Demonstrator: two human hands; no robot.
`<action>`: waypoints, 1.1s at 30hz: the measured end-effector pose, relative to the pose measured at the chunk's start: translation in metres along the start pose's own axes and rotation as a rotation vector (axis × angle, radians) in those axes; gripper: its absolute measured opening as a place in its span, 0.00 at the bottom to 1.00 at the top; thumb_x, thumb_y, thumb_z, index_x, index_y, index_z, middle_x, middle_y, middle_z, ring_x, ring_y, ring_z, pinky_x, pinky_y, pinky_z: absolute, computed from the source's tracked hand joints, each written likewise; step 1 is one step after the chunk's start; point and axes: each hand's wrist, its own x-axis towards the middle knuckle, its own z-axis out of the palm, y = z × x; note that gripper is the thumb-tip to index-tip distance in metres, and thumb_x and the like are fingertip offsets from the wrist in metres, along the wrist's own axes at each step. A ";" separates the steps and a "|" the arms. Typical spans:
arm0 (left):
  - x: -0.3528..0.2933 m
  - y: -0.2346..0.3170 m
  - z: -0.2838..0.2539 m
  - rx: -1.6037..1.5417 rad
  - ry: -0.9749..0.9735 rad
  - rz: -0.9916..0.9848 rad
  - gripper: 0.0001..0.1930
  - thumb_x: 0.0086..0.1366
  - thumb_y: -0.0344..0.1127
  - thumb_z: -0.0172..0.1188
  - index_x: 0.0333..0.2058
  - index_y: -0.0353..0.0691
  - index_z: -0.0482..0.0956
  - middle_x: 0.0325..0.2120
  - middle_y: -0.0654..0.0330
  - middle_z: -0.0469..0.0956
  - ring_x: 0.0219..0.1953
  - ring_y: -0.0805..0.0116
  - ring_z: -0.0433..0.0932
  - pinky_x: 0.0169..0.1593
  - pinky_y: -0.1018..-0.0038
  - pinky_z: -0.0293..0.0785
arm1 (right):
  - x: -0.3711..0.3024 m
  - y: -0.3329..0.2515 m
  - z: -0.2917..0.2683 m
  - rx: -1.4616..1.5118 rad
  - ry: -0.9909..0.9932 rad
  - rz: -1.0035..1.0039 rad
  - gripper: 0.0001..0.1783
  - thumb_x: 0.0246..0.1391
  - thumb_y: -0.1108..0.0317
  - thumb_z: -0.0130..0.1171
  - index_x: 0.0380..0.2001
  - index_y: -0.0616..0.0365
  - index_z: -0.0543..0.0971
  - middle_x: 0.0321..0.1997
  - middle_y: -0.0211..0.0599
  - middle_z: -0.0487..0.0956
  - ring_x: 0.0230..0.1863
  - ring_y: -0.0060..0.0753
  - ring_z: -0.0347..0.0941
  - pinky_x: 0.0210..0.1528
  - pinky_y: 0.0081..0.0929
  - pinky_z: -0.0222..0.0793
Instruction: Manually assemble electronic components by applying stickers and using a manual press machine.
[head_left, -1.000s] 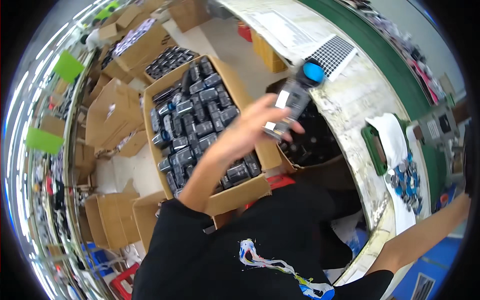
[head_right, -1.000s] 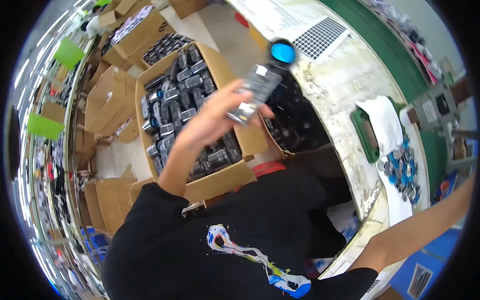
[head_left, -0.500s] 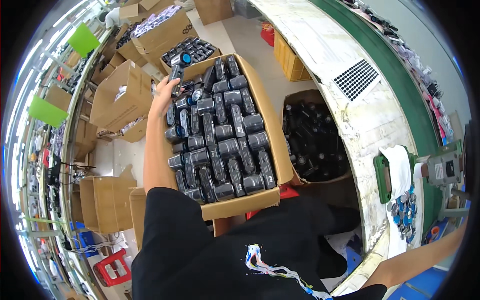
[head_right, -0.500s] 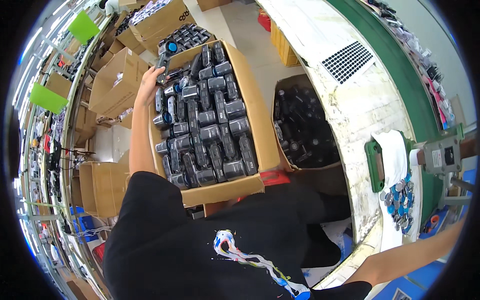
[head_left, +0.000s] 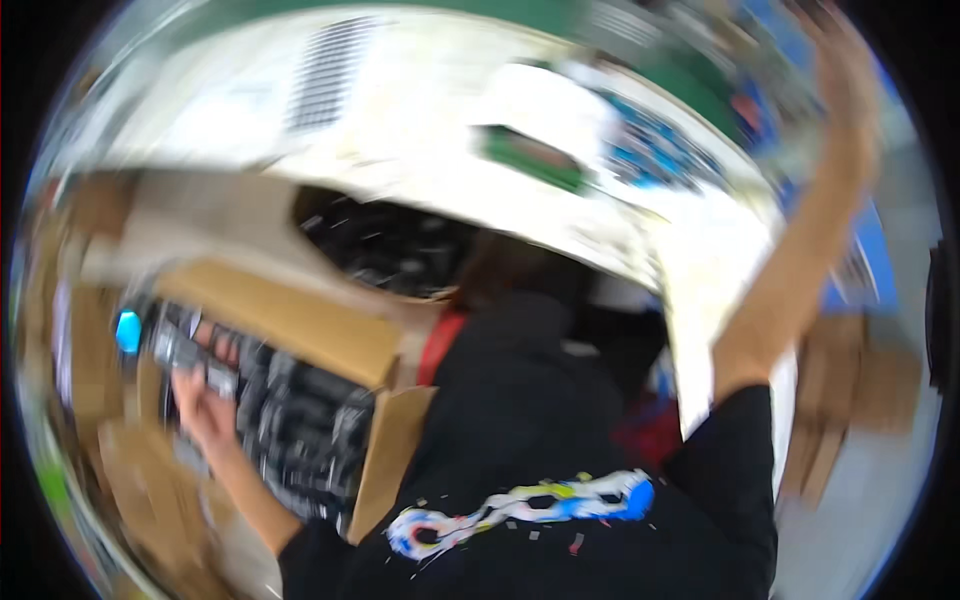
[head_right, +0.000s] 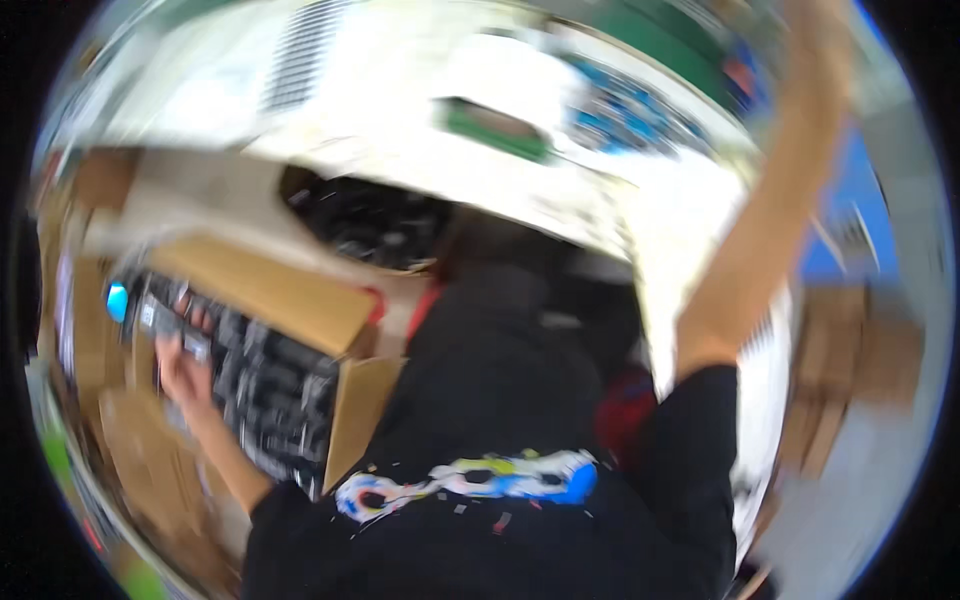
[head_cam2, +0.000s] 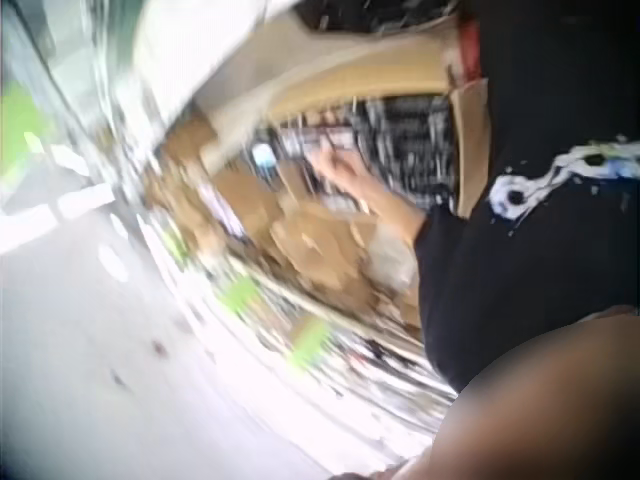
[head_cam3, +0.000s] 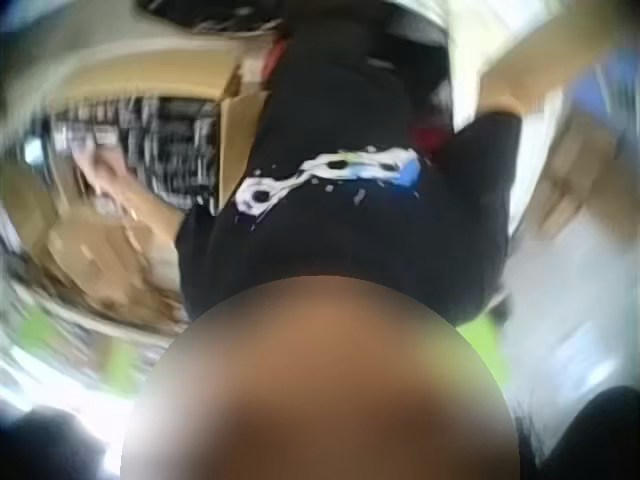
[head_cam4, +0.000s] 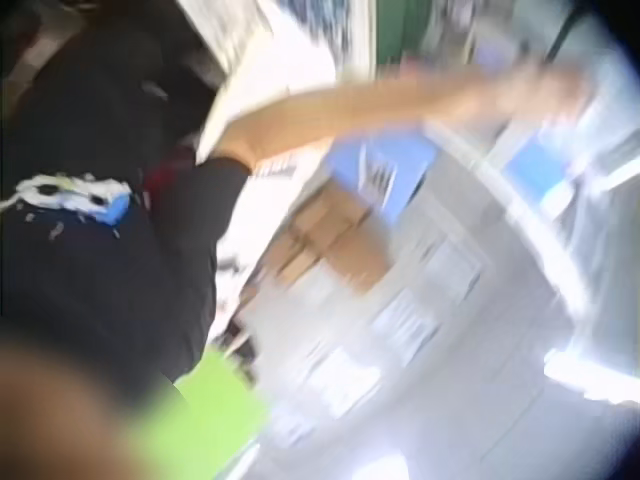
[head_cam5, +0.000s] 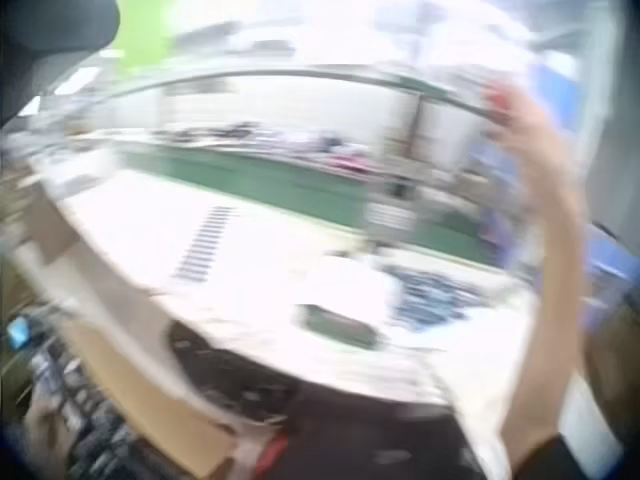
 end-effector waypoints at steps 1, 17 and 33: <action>-0.001 -0.008 0.017 0.015 -0.088 -0.026 0.38 0.58 0.30 0.60 0.66 0.38 0.53 0.53 0.50 0.68 0.50 0.56 0.71 0.58 0.57 0.67 | -0.004 0.003 0.022 -0.068 -0.036 -0.050 0.16 0.61 0.56 0.54 0.36 0.61 0.77 0.30 0.34 0.76 0.30 0.24 0.70 0.32 0.24 0.67; -0.081 -0.200 0.384 -0.008 -1.034 -0.883 0.28 0.58 0.32 0.65 0.52 0.35 0.61 0.31 0.50 0.74 0.33 0.56 0.79 0.40 0.62 0.79 | -0.294 0.054 -0.313 -0.653 -0.405 1.032 0.12 0.51 0.71 0.63 0.40 0.63 0.82 0.35 0.39 0.81 0.34 0.31 0.76 0.41 0.26 0.72; -0.135 -0.262 0.502 -0.012 -1.257 -1.001 0.21 0.63 0.25 0.58 0.52 0.36 0.61 0.36 0.53 0.77 0.42 0.62 0.79 0.53 0.60 0.76 | -0.269 0.156 -0.330 -0.768 -0.445 1.043 0.11 0.47 0.69 0.65 0.34 0.61 0.85 0.31 0.39 0.83 0.33 0.34 0.80 0.38 0.29 0.74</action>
